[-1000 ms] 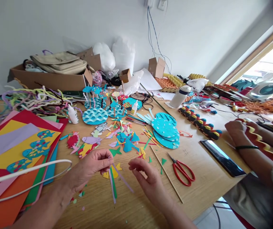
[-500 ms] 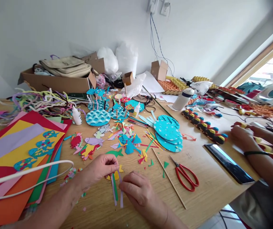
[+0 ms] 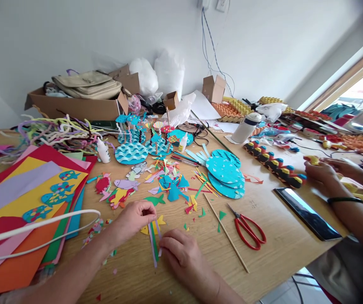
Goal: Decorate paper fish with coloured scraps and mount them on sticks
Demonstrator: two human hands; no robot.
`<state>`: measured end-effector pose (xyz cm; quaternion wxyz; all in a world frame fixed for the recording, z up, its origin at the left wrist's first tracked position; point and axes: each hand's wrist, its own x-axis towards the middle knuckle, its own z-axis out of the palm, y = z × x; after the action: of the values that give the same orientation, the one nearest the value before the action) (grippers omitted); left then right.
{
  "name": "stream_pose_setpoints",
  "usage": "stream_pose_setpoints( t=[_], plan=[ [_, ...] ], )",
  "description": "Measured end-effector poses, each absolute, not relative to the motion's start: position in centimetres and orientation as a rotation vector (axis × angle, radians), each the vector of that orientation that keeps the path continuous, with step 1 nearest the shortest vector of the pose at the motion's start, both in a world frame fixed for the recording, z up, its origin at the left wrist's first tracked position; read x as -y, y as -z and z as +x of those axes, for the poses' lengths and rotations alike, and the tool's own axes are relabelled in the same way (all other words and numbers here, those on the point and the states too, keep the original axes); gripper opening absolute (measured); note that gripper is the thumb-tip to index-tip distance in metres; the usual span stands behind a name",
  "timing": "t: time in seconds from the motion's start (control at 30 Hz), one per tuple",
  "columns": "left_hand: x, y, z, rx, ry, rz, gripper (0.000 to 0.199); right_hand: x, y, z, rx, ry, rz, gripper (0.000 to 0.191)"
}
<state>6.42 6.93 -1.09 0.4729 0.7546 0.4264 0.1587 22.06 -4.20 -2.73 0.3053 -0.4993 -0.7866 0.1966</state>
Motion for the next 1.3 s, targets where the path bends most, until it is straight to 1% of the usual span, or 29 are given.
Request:
stream_pose_setpoints(
  t=[0.13, 0.3, 0.7, 1.03, 1.3],
  plan=[
    [-7.2, 1.5, 6.4, -1.088, -0.418, 1.904, 0.01, 4.3, 3.0, 21.9, 2.086, -0.593, -1.389, 0.017],
    [-7.4, 1.8, 6.3, -1.089, -0.413, 1.978, 0.011, 4.2, 2.9, 21.5, 2.107, -0.622, -1.452, 0.016],
    [-7.9, 2.3, 6.3, -1.101, -0.38, 2.18, 0.012, 4.0, 3.4, 21.2, 2.077, -0.576, -1.479, 0.018],
    [-8.0, 2.6, 6.3, -1.118, -0.372, 2.218, 0.012, 4.0, 3.4, 21.0, 2.092, -0.514, -1.49, 0.019],
    [-7.8, 2.4, 6.3, -1.157, -0.362, 2.228, 0.011, 3.9, 3.4, 21.1, 2.091, -0.541, -1.491, 0.02]
  ],
)
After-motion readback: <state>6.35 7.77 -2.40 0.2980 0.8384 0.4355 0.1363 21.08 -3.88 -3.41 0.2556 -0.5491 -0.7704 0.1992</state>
